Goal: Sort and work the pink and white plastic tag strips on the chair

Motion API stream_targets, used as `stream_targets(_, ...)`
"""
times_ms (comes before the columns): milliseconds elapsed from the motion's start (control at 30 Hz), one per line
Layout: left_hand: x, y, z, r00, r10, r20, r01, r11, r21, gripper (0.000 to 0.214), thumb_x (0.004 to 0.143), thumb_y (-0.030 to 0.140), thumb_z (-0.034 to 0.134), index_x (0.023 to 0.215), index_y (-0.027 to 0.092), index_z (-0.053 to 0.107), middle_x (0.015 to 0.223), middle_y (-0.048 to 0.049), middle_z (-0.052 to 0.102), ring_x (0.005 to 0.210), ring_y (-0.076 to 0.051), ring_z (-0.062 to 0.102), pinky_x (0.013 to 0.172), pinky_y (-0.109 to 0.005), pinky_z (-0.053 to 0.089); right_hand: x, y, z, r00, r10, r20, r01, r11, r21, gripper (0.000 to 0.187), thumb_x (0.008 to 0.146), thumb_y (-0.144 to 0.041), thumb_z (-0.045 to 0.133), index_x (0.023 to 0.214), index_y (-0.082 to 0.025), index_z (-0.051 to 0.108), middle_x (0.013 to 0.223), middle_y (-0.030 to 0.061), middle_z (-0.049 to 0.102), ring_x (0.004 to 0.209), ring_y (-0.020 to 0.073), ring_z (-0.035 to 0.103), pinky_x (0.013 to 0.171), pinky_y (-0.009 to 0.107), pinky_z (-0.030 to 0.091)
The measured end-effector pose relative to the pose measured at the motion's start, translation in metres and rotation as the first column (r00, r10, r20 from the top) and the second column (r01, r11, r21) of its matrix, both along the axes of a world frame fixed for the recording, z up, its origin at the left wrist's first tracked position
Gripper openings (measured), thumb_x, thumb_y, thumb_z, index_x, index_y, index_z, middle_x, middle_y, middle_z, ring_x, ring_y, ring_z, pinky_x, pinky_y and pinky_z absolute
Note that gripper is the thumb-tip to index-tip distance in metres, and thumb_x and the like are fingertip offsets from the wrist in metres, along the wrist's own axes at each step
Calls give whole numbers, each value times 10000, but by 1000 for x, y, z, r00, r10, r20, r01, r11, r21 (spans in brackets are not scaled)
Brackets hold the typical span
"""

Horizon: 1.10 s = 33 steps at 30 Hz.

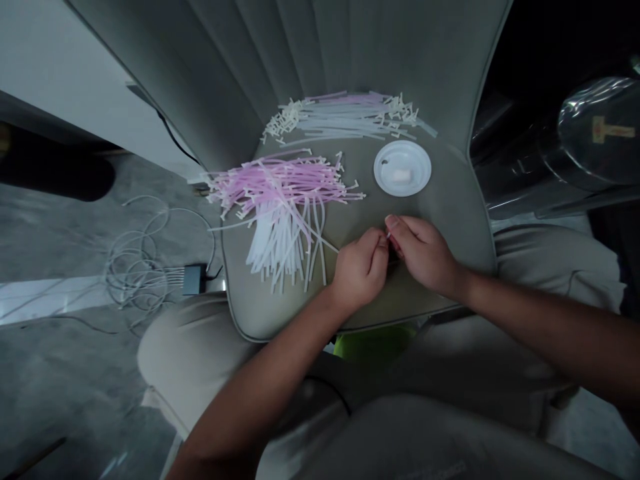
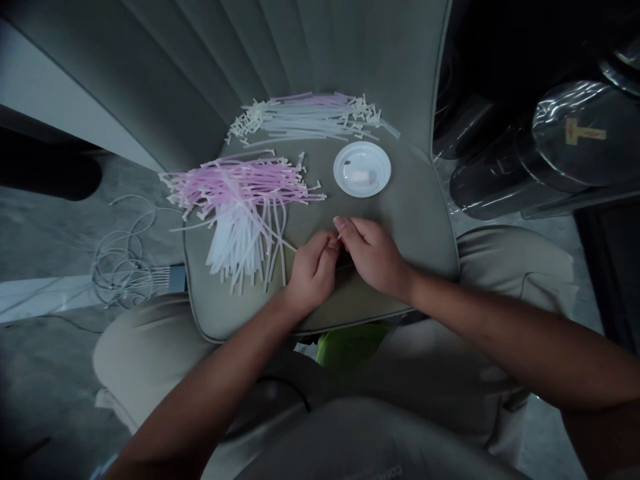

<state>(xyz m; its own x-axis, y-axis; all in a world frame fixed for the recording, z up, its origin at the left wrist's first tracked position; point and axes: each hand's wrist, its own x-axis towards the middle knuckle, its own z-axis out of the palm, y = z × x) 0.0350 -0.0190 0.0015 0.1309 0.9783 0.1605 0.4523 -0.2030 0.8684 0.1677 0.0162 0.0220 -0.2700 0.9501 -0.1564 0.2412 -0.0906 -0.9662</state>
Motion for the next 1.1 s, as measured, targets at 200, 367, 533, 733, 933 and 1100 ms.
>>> stream_targets(200,0,0,-1,999,11,-41,-11,1000,13,231,958,240,359,738,212,423,634,20,476,583,-123,446,570,-260,332,-1,-2,1,1000,-2,25,0,998,70,421,976,-428,443,622,-203,407,592,-46,366,571,101,342,562,290,291)
stream_targets(367,1,1,0,999,8,-44,-8,1000,6,207,944,203,373,756,208,460,649,16,514,593,-127,474,583,-260,348,0,-5,1,1000,-10,-5,11,999,38,439,979,-450,432,617,-204,401,585,-45,370,563,102,344,555,291,290)
stream_targets(533,0,1,1,1000,9,12,-9,1000,-26,215,943,203,377,757,205,484,660,11,531,610,-126,494,597,-255,365,0,-5,2,997,12,-71,-13,1000,-16,457,975,-472,441,607,-203,405,578,-44,370,553,101,338,553,290,287)
stream_targets(733,-1,1,0,991,8,132,-9,1000,5,245,930,199,389,713,195,503,640,19,537,604,-112,501,598,-243,380,1,-4,8,987,51,-153,-66,993,-98,473,972,-496,439,605,-201,402,571,-47,369,539,95,335,551,288,287)
stream_targets(933,-1,1,0,991,-13,136,5,998,57,225,903,189,431,685,188,490,603,33,522,567,-94,482,565,-228,355,5,-3,16,988,130,-78,-135,989,-65,447,984,-448,431,614,-198,400,594,-46,363,562,94,334,558,280,288)
stream_targets(1100,-1,2,0,994,-3,105,-7,996,94,226,867,191,463,641,186,466,561,41,483,527,-86,439,524,-223,325,8,0,22,975,219,-46,-221,975,-24,412,989,-401,417,631,-198,411,607,-40,386,583,98,350,550,273,286)
